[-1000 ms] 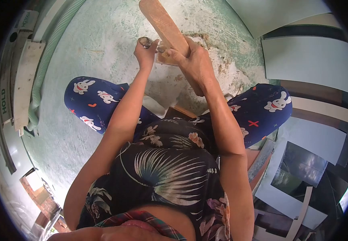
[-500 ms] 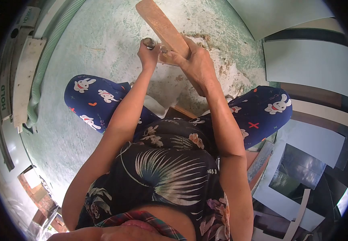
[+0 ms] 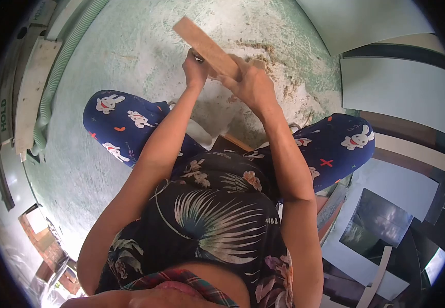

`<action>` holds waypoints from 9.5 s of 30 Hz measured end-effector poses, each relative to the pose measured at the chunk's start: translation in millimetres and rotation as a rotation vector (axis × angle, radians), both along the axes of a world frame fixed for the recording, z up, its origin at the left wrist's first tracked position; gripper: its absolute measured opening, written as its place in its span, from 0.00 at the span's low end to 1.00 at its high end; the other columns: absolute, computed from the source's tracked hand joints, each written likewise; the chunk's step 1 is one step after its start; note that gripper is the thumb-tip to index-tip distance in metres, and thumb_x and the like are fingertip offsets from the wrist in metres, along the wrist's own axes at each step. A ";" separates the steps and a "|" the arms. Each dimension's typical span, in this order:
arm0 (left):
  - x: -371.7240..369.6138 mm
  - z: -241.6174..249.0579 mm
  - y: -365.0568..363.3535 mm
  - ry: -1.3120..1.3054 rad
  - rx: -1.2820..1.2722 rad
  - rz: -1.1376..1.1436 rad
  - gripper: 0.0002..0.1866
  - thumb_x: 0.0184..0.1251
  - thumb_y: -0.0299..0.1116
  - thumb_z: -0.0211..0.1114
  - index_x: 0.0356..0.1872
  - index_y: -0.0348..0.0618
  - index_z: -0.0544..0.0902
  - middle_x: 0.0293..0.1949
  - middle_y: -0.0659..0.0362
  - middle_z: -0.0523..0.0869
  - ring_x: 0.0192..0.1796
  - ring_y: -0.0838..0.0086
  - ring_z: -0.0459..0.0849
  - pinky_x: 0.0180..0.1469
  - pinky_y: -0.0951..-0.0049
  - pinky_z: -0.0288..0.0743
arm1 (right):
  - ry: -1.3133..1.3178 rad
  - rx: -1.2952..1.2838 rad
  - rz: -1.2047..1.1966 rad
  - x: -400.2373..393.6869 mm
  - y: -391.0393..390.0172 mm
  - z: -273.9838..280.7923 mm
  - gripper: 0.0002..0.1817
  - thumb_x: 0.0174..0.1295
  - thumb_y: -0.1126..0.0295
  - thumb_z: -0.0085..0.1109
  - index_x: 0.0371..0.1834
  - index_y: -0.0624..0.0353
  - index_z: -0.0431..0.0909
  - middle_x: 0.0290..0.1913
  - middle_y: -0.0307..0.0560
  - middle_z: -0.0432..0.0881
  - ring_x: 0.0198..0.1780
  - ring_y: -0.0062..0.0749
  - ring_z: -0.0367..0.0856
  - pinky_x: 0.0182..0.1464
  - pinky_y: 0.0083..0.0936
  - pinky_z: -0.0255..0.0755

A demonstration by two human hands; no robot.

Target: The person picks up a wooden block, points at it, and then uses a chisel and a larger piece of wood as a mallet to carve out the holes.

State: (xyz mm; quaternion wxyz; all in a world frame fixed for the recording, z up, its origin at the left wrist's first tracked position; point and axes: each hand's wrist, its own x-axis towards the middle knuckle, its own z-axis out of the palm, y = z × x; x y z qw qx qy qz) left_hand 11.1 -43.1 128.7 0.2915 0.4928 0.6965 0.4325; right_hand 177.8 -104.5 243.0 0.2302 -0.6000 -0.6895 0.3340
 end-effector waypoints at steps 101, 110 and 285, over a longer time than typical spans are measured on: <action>-26.6 -58.4 26.0 -0.012 0.185 0.261 0.14 0.48 0.28 0.74 0.30 0.36 0.76 0.23 0.54 0.84 0.19 0.72 0.82 0.22 0.73 0.76 | 0.168 -0.117 -0.181 1.3 2.4 18.2 0.30 0.58 0.55 0.64 0.61 0.60 0.74 0.40 0.61 0.85 0.42 0.44 0.85 0.47 0.35 0.75; -22.2 -70.3 31.2 -0.121 0.153 0.182 0.13 0.49 0.26 0.72 0.33 0.36 0.75 0.25 0.55 0.84 0.24 0.73 0.83 0.25 0.72 0.78 | 0.201 -0.142 -0.178 -0.6 2.7 17.8 0.29 0.57 0.56 0.65 0.60 0.59 0.75 0.41 0.59 0.85 0.42 0.42 0.85 0.46 0.34 0.75; -19.1 -44.2 13.7 -0.183 0.067 0.185 0.14 0.49 0.32 0.71 0.36 0.36 0.81 0.31 0.50 0.86 0.37 0.61 0.86 0.43 0.65 0.77 | -0.390 0.137 0.398 -59.7 57.2 17.3 0.30 0.60 0.48 0.59 0.59 0.57 0.70 0.36 0.63 0.84 0.40 0.58 0.83 0.43 0.46 0.77</action>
